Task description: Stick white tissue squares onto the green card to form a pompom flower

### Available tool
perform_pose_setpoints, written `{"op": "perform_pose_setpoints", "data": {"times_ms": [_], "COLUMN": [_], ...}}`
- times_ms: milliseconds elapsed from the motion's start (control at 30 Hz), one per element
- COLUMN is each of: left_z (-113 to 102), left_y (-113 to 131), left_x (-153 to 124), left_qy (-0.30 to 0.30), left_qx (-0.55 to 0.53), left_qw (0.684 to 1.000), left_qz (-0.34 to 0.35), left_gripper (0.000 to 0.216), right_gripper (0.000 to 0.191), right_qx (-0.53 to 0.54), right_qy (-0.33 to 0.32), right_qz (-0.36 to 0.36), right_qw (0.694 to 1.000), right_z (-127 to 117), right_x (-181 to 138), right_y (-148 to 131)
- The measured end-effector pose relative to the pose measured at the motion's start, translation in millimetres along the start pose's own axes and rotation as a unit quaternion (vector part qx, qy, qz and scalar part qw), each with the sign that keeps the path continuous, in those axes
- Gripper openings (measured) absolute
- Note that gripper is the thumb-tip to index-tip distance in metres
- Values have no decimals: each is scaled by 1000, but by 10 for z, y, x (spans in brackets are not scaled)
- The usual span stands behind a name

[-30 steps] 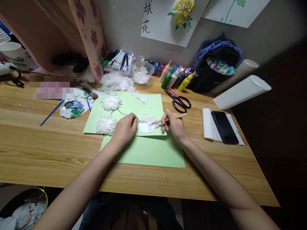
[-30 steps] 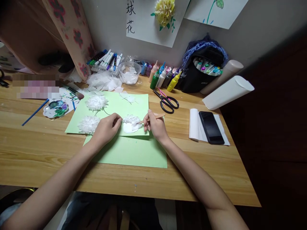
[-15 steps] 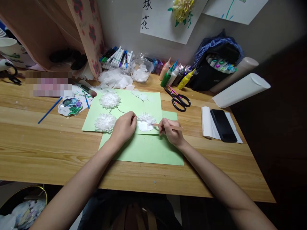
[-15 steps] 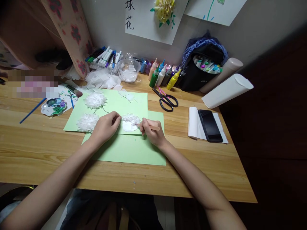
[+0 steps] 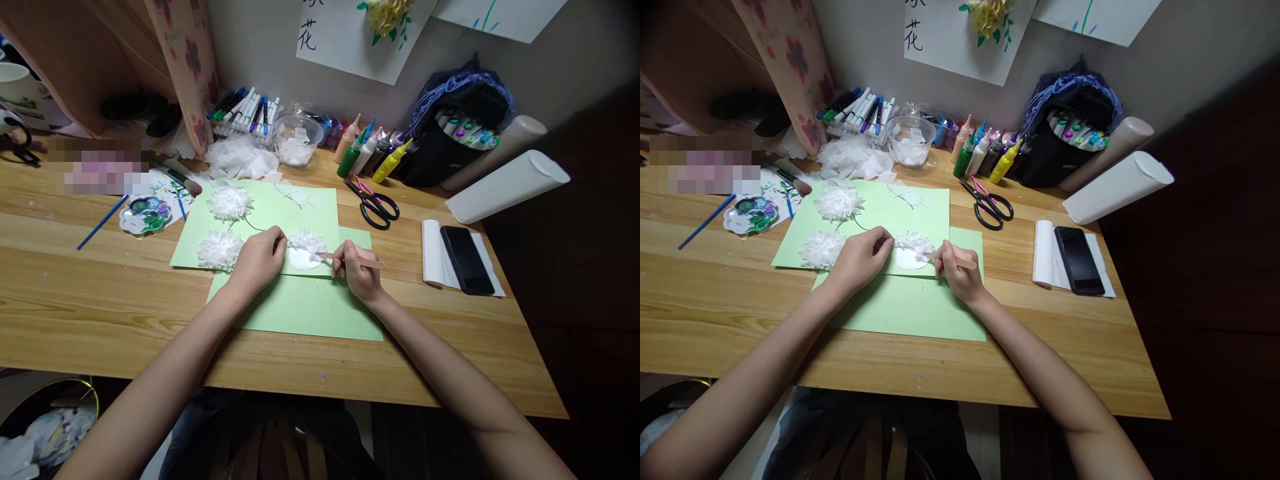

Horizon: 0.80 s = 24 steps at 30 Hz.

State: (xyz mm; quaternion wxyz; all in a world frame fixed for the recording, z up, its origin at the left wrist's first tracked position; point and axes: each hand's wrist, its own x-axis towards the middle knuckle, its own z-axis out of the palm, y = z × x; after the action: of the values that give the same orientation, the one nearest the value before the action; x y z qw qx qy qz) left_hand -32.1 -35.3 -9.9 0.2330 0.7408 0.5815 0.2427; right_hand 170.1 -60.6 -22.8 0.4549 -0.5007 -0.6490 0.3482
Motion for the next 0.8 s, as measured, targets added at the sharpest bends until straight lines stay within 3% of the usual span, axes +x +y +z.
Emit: {"op": "perform_pose_setpoints", "data": {"times_ms": [333, 667, 800], "left_z": [-3, 9, 9], "left_y": [6, -5, -12], "left_x": [1, -9, -11], "left_qy": [1, -1, 1], "left_qx": [3, 3, 10], "left_qw": [1000, 1000, 1000], "left_qz": [0, 7, 4], "left_gripper": [18, 17, 18], "right_gripper": [54, 59, 57], "right_qx": [25, -125, -61], "right_qy": [6, -121, -88], "right_qz": [40, 59, 63], "right_qw": [999, 983, 992], "right_z": [28, 71, 17], "right_x": [88, 503, 423], "right_y": [-51, -335, -319]}}
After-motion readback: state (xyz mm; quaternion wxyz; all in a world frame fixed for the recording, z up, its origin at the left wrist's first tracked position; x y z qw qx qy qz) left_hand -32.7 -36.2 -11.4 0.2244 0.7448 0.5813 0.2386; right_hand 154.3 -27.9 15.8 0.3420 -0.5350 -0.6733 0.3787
